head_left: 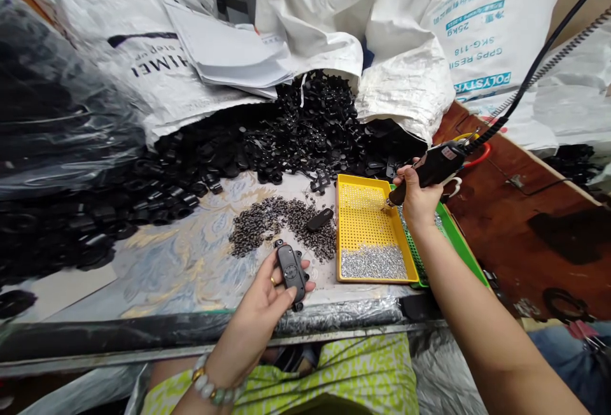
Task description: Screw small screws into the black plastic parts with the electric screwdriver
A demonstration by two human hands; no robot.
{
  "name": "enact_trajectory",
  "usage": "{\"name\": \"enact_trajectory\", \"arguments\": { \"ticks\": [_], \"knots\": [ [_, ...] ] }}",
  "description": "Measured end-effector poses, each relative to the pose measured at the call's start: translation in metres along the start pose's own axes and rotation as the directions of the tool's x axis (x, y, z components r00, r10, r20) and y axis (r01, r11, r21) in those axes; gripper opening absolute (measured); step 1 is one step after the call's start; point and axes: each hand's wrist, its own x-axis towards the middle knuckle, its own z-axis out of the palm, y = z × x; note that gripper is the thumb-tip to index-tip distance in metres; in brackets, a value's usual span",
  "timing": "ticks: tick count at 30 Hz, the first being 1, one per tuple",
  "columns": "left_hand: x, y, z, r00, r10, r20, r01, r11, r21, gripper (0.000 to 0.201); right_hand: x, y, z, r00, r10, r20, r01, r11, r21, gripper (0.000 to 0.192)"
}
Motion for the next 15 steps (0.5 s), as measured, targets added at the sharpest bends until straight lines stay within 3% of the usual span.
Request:
{"name": "enact_trajectory", "arguments": {
  "ticks": [5,10,12,15],
  "knots": [
    [0.003,-0.003,-0.005,0.999,0.011,0.039,-0.011,1.000,-0.008,0.059,0.004,-0.009,0.001,0.998,0.013,-0.055,-0.014,1.000,-0.011,0.039],
    [0.001,0.000,-0.003,0.998,0.009,0.065,-0.004,0.998,-0.068,0.052,-0.010,-0.055,0.013,0.991,-0.072,-0.110,0.083,0.992,0.099,0.034],
    [0.001,0.001,-0.002,0.998,0.012,0.068,-0.004,0.994,-0.106,0.051,-0.034,-0.077,0.023,0.998,-0.060,-0.025,0.064,0.979,0.195,0.033],
    [0.003,-0.001,-0.002,0.999,0.017,0.052,-0.009,0.990,-0.142,0.053,-0.081,-0.105,0.040,0.972,0.020,0.234,-0.088,0.955,0.283,0.042]
  ]
}}
